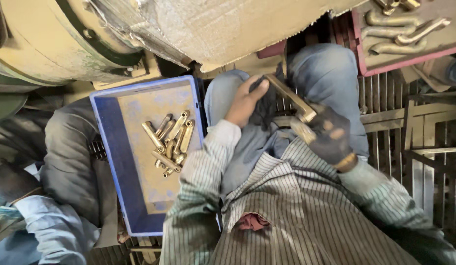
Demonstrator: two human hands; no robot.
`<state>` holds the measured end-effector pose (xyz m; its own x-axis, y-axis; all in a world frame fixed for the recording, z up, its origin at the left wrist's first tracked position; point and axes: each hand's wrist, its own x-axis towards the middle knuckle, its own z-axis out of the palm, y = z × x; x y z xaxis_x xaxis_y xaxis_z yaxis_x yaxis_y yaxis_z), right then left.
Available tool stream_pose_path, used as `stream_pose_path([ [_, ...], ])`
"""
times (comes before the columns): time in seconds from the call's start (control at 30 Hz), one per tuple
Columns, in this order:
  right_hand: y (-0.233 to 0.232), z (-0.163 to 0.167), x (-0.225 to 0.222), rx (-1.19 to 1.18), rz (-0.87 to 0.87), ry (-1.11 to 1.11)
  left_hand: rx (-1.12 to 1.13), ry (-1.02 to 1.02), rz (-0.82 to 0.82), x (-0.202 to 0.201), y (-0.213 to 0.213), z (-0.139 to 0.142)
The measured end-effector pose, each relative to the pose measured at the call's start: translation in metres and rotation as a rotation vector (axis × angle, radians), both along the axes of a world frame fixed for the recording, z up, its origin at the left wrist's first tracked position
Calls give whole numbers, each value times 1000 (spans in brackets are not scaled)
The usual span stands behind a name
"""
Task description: The person sits on the floor and repeatedly picks up small brass-colored metal parts from a blue bin. Using a hammer, they tap each part on their lap and then place it into a red tray. The process is repeated for multiple parts throughout the clip.
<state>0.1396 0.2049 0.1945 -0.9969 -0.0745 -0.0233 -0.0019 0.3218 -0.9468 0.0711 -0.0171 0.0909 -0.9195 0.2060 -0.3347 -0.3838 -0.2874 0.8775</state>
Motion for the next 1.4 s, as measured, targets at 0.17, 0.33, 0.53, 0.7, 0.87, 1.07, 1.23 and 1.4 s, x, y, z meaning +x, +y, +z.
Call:
stream_pose_path([
  [0.17,-35,-48,-62,154,-29,121,164,-273,137,-55,5,-96],
  [0.33,-55,-78,-97,34,-36,-104,338,-638,338,-70,17,-146],
  [0.53,-73,-81,-114,74,-100,-121,400,-275,463,-77,16,-130],
  [0.7,-75,-88,-126,171,-42,-169,433,-433,449,-73,11,-139],
  [0.87,-80,-96,-132,-24,-42,-87,404,-527,395,-77,12,-142],
  [1.07,-58,-61,-106,-113,-123,-410,115,-480,247,-69,10,-92],
  [1.23,-3,-21,-37,72,180,86,60,-264,178,-1,10,-27],
  [1.4,29,-8,4,-680,40,-436,-76,59,-84,49,-9,43],
])
